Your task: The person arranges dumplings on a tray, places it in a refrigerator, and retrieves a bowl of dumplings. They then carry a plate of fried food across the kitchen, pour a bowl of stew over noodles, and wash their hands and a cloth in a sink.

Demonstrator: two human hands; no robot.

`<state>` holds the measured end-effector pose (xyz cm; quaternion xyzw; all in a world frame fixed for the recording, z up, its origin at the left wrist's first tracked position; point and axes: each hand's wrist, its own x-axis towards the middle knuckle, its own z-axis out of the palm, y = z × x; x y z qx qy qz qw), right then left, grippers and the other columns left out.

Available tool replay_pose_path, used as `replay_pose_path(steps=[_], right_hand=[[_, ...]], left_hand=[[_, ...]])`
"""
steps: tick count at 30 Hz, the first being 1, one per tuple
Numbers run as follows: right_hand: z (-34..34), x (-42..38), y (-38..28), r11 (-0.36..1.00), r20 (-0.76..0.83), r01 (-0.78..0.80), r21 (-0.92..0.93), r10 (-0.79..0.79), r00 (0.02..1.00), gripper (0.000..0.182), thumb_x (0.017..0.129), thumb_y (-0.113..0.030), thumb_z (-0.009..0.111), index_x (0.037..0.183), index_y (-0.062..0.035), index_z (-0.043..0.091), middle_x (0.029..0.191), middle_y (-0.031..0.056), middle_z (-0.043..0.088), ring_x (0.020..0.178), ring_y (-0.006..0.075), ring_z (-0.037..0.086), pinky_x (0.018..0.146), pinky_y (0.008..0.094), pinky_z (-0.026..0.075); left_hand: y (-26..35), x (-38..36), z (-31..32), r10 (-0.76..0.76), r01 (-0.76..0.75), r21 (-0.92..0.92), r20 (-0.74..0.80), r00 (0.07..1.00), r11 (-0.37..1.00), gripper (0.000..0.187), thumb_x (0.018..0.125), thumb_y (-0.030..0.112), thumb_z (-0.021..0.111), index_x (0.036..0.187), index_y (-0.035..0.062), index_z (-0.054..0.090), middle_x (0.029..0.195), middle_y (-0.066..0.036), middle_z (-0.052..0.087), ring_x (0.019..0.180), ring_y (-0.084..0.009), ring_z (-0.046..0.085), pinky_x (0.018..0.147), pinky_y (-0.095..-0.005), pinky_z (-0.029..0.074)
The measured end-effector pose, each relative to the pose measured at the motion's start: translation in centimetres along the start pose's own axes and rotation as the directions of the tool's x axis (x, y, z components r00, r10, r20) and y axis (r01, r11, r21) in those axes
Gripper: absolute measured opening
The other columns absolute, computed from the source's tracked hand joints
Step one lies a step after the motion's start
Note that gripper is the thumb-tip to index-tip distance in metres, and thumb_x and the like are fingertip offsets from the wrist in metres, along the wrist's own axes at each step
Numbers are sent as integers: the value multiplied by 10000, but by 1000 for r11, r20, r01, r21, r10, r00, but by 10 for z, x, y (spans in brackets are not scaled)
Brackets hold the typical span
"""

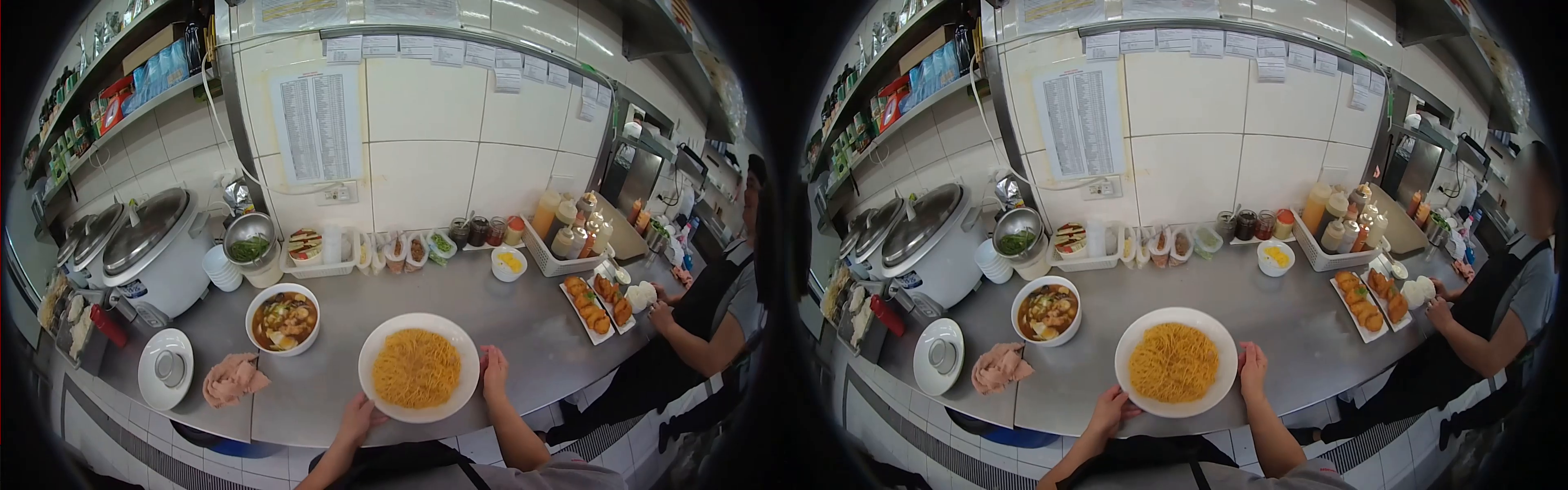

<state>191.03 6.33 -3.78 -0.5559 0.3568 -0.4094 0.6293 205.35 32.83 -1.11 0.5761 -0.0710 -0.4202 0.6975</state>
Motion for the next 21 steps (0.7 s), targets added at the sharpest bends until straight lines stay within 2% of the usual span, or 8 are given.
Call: replay_pose_path(steps=[2, 4, 5, 8, 11, 15, 18, 21], right_hand=[[-20, 6, 3, 997, 7, -72, 1, 72, 997, 285, 879, -207, 431, 1017, 16, 542, 757, 39, 590, 603, 115, 544, 521, 250, 429], [-40, 5, 4, 976, -10, 124, -179, -127, 992, 289, 873, -186, 434, 1051, 19, 531, 953, 92, 586, 830, 163, 559, 716, 266, 440], [-51, 0, -11, 976, 10, 76, -205, -76, 997, 310, 867, -185, 437, 1087, 20, 515, 1046, 119, 561, 977, 191, 509, 852, 285, 384], [-84, 3, -20, 993, 76, -102, -51, 106, 991, 378, 876, -231, 431, 1199, -35, 431, 992, 70, 552, 796, 135, 557, 597, 252, 493], [-105, 7, -25, 977, 121, -213, -2, 212, 970, 402, 862, -193, 449, 1227, -33, 389, 999, 73, 539, 651, 131, 553, 589, 255, 488], [-117, 6, -31, 967, -20, -185, 173, 191, 981, 452, 848, -159, 480, 1252, -19, 334, 997, 67, 518, 719, 130, 552, 610, 243, 474], [-121, -3, -23, 987, -320, 161, -6, -155, 935, 436, 843, -125, 491, 1239, -35, 331, 968, 60, 507, 747, 124, 532, 654, 211, 436], [-102, -29, -27, 954, -204, 288, -85, -300, 932, 328, 846, -125, 494, 1155, -46, 415, 882, 40, 524, 735, 114, 518, 647, 214, 424]], left_hand=[[3, 8, 30, -37, 35, 132, 9, 999, 991, 281, 874, 118, 411, 1138, 28, 445, 949, -103, 577, 710, -191, 616, 597, -279, 523], [-17, 39, 47, 62, -68, 324, 29, 998, 944, 272, 867, 114, 433, 1123, 26, 459, 901, -84, 586, 695, -163, 606, 587, -268, 520], [-23, 46, 59, 105, -118, 300, 60, 993, 946, 273, 863, 139, 452, 1110, 24, 468, 889, -84, 589, 686, -158, 603, 574, -262, 518], [-23, 57, 106, 133, -149, 334, 71, 989, 931, 267, 860, 174, 467, 1067, 7, 478, 819, -86, 597, 640, -155, 602, 527, -251, 509], [-36, 61, 136, 65, -80, 226, 73, 995, 971, 335, 867, 152, 446, 1160, -2, 397, 975, -125, 535, 667, -169, 594, 555, -262, 510], [-41, 37, 153, 15, -37, 202, 109, 994, 979, 397, 859, 154, 452, 1216, 16, 349, 969, -99, 529, 705, -154, 573, 552, -266, 498], [-52, 14, 134, -41, 6, 204, 166, 985, 979, 374, 862, 162, 468, 1210, 52, 387, 1001, -95, 536, 756, -154, 567, 616, -282, 501], [-59, -11, 96, -38, 9, 196, 146, 989, 981, 327, 854, 151, 477, 1160, 41, 444, 954, -85, 560, 735, -143, 564, 602, -256, 488]])
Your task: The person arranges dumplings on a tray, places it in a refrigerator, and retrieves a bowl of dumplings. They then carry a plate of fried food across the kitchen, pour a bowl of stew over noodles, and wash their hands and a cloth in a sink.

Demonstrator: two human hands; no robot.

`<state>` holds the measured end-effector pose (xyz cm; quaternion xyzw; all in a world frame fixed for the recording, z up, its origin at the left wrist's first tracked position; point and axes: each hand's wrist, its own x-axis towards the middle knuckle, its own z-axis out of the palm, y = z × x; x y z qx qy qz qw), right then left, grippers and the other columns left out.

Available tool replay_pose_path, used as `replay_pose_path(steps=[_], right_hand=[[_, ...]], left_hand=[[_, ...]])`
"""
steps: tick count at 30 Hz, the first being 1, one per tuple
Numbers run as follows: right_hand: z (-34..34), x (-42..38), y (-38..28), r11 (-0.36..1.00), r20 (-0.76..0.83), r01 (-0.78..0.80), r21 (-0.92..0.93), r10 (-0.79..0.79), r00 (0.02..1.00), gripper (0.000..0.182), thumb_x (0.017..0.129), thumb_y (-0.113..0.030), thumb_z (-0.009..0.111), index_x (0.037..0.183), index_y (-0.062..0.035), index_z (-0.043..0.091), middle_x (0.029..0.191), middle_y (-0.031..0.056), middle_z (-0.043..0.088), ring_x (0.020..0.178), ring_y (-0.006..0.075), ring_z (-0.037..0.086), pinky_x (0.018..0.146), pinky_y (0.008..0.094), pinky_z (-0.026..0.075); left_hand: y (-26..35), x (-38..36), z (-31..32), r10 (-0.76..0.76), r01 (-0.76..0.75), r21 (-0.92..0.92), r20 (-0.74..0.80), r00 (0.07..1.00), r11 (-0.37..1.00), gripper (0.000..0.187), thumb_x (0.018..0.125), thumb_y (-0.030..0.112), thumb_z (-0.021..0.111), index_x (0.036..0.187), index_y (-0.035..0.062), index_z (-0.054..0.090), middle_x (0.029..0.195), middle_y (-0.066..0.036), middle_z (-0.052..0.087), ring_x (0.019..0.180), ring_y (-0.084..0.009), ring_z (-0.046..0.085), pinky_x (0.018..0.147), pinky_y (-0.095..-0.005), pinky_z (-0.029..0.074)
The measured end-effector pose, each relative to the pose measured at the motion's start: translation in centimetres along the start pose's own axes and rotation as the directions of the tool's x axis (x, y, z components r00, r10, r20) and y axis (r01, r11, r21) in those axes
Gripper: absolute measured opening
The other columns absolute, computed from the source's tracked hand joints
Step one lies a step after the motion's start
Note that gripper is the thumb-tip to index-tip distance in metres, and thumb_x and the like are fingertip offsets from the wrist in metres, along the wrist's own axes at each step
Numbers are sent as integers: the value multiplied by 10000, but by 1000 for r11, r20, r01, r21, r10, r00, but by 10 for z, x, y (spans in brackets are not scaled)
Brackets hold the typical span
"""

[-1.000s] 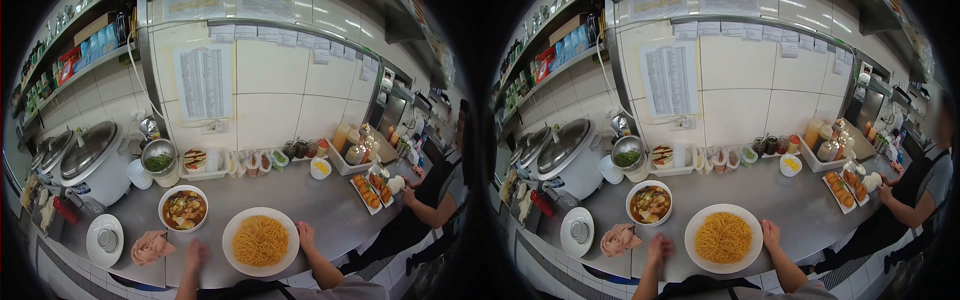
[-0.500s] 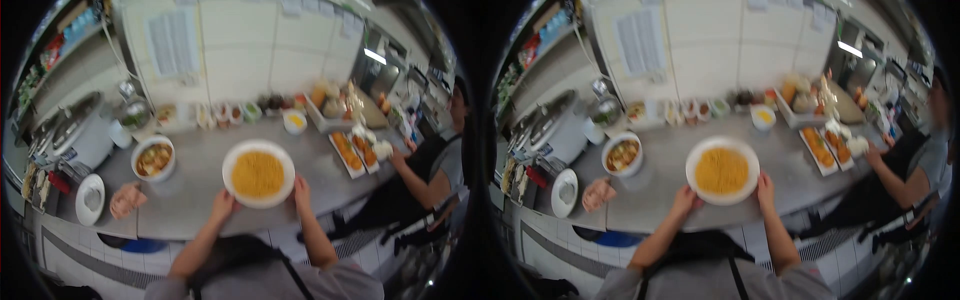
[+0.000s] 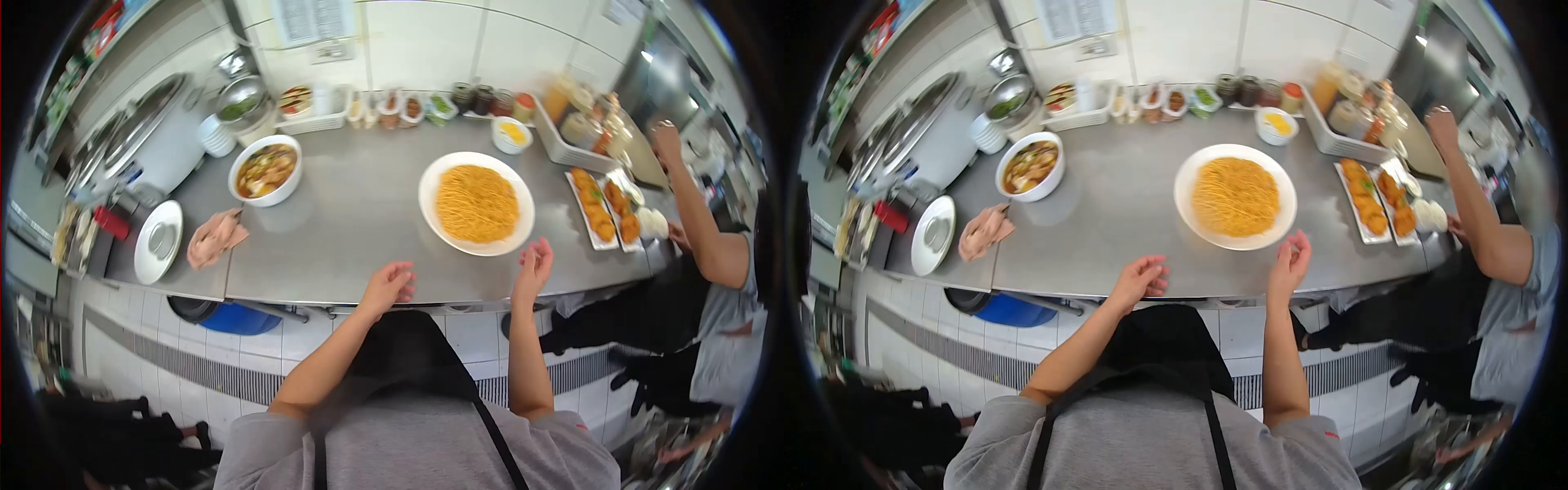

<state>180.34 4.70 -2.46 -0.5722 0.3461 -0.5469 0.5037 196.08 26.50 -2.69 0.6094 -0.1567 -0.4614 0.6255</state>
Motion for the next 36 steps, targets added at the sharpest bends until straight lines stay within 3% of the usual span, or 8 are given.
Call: replay_pose_path(steps=[3, 5, 9, 15, 17, 22, 29, 36], right_hand=[[40, -42, -5, 995, 259, -73, 70, 53, 964, 169, 843, -107, 499, 1006, -61, 501, 820, 12, 526, 672, 97, 491, 612, 231, 414], [71, -69, 7, 924, 459, 309, -227, -178, 870, 126, 837, -117, 511, 935, -45, 542, 768, 32, 546, 632, 107, 490, 578, 245, 414], [140, -106, 4, 891, 636, 441, -104, -282, 718, 108, 754, -80, 571, 857, -52, 588, 710, 108, 554, 584, 205, 527, 524, 288, 420], [218, -116, 15, 798, 611, 511, -319, -239, 755, 149, 767, -133, 545, 891, -54, 567, 748, 107, 556, 600, 245, 558, 511, 334, 445], [225, -115, 8, 776, 662, 435, -457, -29, 749, 220, 789, -216, 519, 953, -74, 555, 876, 104, 546, 768, 284, 549, 672, 391, 440], [231, -118, 15, 575, 490, 501, -646, -191, 851, 315, 794, -274, 515, 1060, -107, 529, 1115, 146, 456, 1075, 325, 414, 897, 479, 310], [238, -125, 17, 499, 474, 456, -737, -100, 875, 363, 790, -331, 516, 1080, -114, 529, 1191, 160, 412, 1179, 343, 332, 981, 507, 219], [245, -125, 8, 488, 445, 436, -756, -104, 889, 346, 780, -321, 529, 1059, -116, 541, 1155, 147, 438, 1163, 327, 352, 967, 497, 243]], left_hand=[[-1, -39, -38, 2, -7, -42, -124, 992, 999, 281, 851, 151, 489, 1107, 34, 495, 958, -85, 571, 752, -138, 566, 620, -251, 481], [-6, -61, -68, 68, -76, -25, -225, 972, 997, 271, 849, 154, 499, 1092, 35, 509, 950, -86, 579, 761, -132, 567, 618, -245, 476], [3, -80, -139, 252, -294, -6, -494, 832, 956, 182, 833, 99, 528, 1000, 28, 530, 822, -50, 577, 651, -99, 544, 548, -210, 453], [76, -59, -265, 453, -412, 211, -583, 675, 886, 230, 844, 177, 506, 1055, 87, 503, 888, -11, 541, 688, -82, 511, 560, -206, 440], [88, -41, -306, 485, -495, 147, -557, 674, 856, 201, 845, 152, 511, 1035, 86, 507, 875, 5, 536, 654, -59, 481, 554, -176, 407], [117, 39, -363, 521, -512, 230, -657, 545, 827, 273, 889, 212, 403, 1088, 43, 483, 906, -60, 547, 689, -111, 503, 633, -249, 429], [141, 81, -358, 386, -500, -143, -468, 795, 854, 330, 902, 240, 360, 1014, -42, 491, 938, -130, 565, 800, -210, 571, 669, -297, 469], [129, 107, -369, 445, -451, 112, -487, 752, 885, 356, 902, 237, 375, 1041, -66, 497, 945, -139, 565, 831, -210, 557, 721, -306, 435]])
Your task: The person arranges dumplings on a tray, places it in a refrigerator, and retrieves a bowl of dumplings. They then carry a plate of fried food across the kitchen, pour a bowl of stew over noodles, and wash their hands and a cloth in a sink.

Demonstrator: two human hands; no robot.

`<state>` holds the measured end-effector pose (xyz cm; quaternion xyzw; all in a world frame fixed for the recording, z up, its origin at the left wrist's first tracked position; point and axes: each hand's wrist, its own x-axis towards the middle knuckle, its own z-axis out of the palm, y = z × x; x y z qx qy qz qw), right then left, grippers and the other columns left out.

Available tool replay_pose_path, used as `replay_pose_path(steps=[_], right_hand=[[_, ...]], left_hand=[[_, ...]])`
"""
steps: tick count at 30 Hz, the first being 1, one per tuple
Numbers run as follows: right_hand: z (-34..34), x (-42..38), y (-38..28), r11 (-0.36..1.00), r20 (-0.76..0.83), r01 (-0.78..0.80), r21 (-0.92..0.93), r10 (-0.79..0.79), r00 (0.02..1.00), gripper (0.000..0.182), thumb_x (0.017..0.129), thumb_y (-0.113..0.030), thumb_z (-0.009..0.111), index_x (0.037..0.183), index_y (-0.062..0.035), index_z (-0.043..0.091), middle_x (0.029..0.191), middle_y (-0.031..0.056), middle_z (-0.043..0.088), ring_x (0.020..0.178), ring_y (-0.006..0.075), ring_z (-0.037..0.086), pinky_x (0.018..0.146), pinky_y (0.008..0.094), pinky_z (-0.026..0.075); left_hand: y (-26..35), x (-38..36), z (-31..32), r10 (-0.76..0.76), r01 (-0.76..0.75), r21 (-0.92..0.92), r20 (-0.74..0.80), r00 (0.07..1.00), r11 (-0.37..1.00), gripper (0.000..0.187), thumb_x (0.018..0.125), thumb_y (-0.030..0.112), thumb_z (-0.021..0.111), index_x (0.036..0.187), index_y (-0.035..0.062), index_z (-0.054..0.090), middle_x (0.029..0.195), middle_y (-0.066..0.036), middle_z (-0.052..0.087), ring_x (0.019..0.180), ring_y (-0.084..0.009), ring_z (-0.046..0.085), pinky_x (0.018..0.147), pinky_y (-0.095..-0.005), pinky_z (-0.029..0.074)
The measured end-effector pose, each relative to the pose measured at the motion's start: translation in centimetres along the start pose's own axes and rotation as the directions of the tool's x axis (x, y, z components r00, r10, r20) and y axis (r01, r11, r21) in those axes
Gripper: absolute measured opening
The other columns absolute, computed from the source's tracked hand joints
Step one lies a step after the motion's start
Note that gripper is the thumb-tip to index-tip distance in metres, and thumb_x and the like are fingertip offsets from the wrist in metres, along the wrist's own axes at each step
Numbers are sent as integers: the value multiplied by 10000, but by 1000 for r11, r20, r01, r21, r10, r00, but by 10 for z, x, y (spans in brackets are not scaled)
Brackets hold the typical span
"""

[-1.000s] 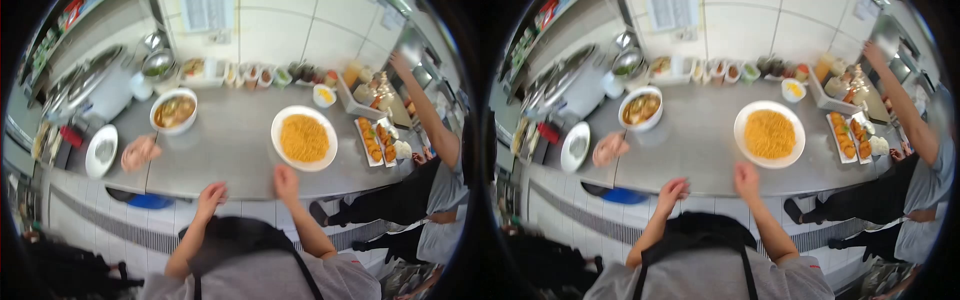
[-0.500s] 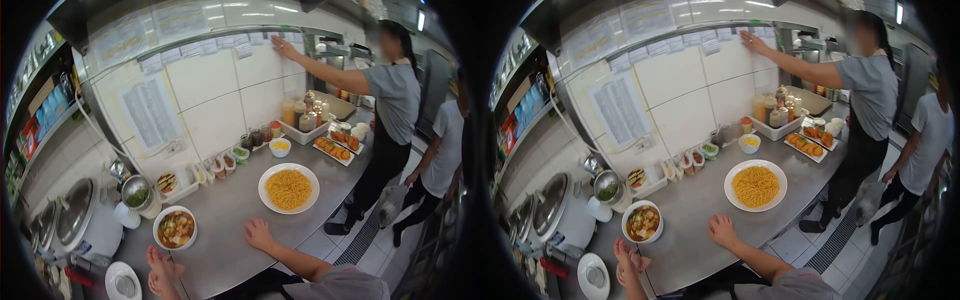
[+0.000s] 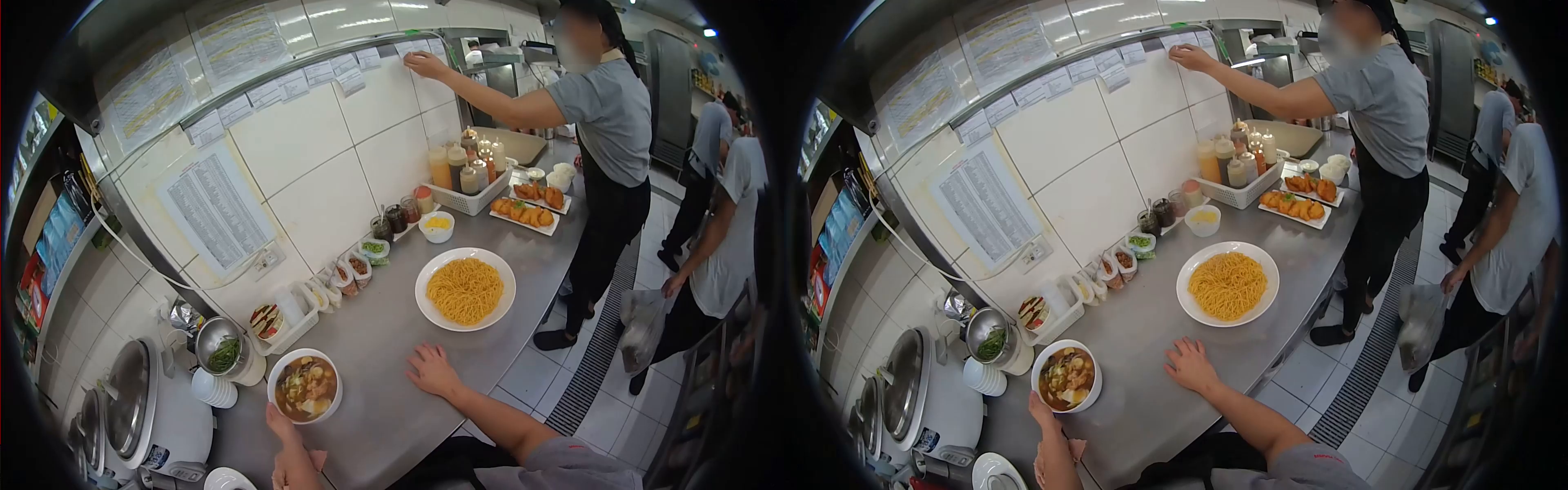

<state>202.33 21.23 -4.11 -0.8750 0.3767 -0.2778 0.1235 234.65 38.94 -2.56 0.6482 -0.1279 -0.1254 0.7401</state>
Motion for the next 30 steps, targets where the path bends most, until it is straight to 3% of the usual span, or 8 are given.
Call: replay_pose_path(steps=[7, 9, 17, 30], right_hand=[[0, -1, -1, 1000, -40, 7, 5, -7, 999, 311, 775, -302, 540, 1022, -113, 557, 1136, 138, 450, 1150, 320, 366, 960, 478, 257], [-1, 0, -4, 1000, -44, 10, 8, -9, 999, 307, 775, -299, 541, 1018, -114, 560, 1135, 137, 451, 1150, 318, 367, 961, 475, 257], [1, -1, -1, 1000, -35, -11, 22, 11, 999, 316, 772, -301, 544, 1031, -120, 565, 1142, 129, 451, 1155, 310, 366, 966, 477, 251], [1, 0, -2, 999, -35, -9, 39, 10, 999, 313, 763, -291, 559, 1021, -114, 564, 1152, 119, 459, 1151, 304, 369, 966, 482, 250]], left_hand=[[-34, 6, 28, 89, -87, 160, -3, 996, 983, 352, 902, 238, 387, 1035, -67, 503, 970, -148, 537, 872, -236, 526, 779, -327, 400], [-40, 2, 40, 213, -216, 350, 50, 976, 911, 348, 898, 237, 394, 1021, -68, 511, 976, -174, 525, 910, -267, 505, 810, -343, 378], [-43, -24, 95, 248, -271, 391, 108, 963, 880, 327, 896, 223, 369, 937, -54, 538, 951, -186, 508, 883, -307, 484, 790, -382, 366], [-25, -41, 112, 200, -245, 404, 151, 968, 881, 331, 898, 209, 356, 1047, -31, 529, 1003, -183, 510, 948, -292, 479, 843, -355, 358]])
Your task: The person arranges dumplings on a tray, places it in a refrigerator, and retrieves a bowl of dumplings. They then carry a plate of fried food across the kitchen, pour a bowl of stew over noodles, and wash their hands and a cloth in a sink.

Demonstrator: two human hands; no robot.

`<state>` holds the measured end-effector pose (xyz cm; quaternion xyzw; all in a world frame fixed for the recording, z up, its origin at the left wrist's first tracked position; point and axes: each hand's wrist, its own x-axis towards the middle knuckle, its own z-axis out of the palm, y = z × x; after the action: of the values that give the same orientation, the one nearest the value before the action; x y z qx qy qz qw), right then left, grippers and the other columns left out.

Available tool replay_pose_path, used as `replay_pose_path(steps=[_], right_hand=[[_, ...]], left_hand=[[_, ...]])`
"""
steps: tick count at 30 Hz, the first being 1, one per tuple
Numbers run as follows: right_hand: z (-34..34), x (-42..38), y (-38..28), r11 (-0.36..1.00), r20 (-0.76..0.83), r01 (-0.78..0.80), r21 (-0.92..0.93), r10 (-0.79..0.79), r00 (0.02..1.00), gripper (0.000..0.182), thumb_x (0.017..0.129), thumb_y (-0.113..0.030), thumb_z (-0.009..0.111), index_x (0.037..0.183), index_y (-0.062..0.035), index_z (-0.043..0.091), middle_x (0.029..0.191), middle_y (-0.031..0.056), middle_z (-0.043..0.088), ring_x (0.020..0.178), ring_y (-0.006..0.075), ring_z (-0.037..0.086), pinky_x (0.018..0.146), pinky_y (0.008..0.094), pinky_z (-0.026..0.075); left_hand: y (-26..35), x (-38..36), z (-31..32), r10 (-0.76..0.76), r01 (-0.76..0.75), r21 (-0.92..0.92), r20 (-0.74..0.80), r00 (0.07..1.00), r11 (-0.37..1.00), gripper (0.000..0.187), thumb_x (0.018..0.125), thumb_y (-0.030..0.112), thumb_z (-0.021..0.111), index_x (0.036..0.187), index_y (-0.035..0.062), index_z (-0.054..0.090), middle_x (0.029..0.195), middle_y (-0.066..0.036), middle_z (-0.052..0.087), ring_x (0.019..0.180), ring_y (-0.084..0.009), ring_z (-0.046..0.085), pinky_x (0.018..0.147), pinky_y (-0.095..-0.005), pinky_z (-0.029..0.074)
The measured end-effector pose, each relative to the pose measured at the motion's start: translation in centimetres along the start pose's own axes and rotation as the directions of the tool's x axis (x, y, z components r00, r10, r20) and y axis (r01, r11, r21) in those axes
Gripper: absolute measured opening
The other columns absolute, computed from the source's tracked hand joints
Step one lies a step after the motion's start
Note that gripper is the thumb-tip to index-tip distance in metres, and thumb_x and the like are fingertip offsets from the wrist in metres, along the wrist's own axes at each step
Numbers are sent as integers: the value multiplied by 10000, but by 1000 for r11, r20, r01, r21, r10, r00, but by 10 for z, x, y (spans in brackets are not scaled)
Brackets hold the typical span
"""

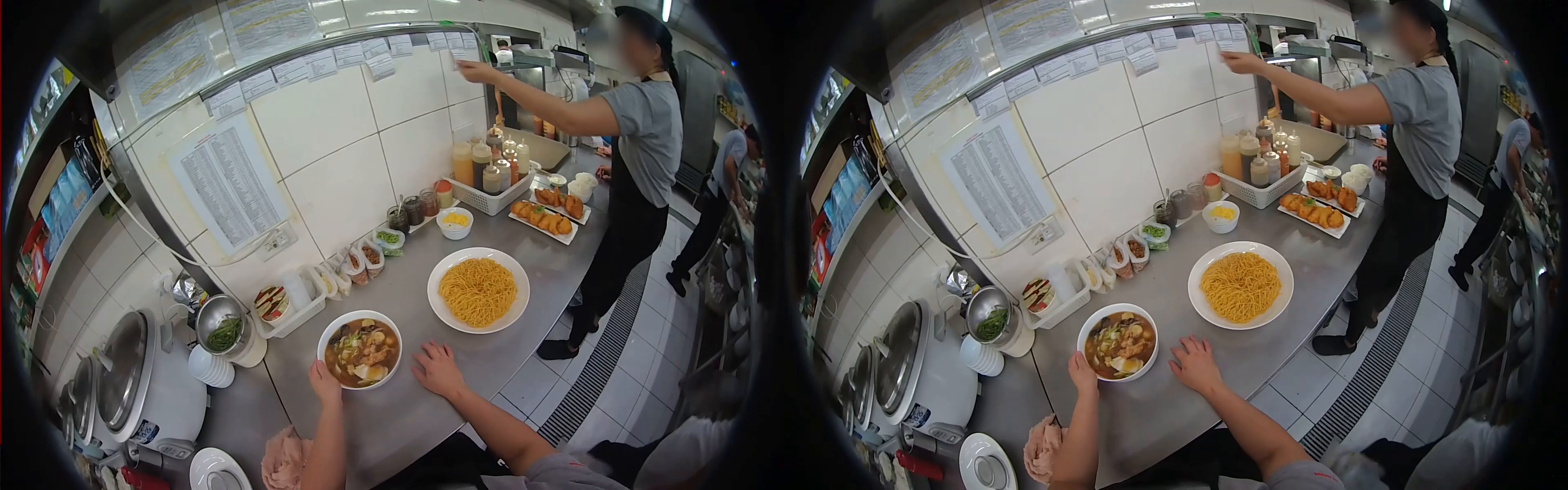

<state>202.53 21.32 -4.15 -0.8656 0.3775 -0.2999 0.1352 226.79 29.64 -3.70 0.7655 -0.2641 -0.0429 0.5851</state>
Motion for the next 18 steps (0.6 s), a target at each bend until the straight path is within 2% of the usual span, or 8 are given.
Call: replay_pose_path(steps=[9, 18], right_hand=[[1, 1, 1, 1000, 13, -2, -10, 2, 1000, 302, 765, -285, 555, 1016, -116, 566, 1151, 124, 465, 1154, 301, 366, 968, 480, 246], [-2, 2, 2, 1000, 25, -12, 2, 12, 1000, 301, 766, -282, 555, 1015, -115, 569, 1157, 125, 460, 1159, 302, 362, 972, 477, 245]], left_hand=[[7, -3, -3, 26, -26, 37, 11, 1000, 999, 335, 899, 216, 358, 1061, -25, 525, 1031, -181, 499, 966, -295, 475, 861, -353, 353], [5, -3, 0, 16, -16, -1, 12, 1000, 1000, 335, 898, 212, 356, 1067, -23, 524, 1029, -178, 500, 966, -292, 478, 861, -350, 357]])
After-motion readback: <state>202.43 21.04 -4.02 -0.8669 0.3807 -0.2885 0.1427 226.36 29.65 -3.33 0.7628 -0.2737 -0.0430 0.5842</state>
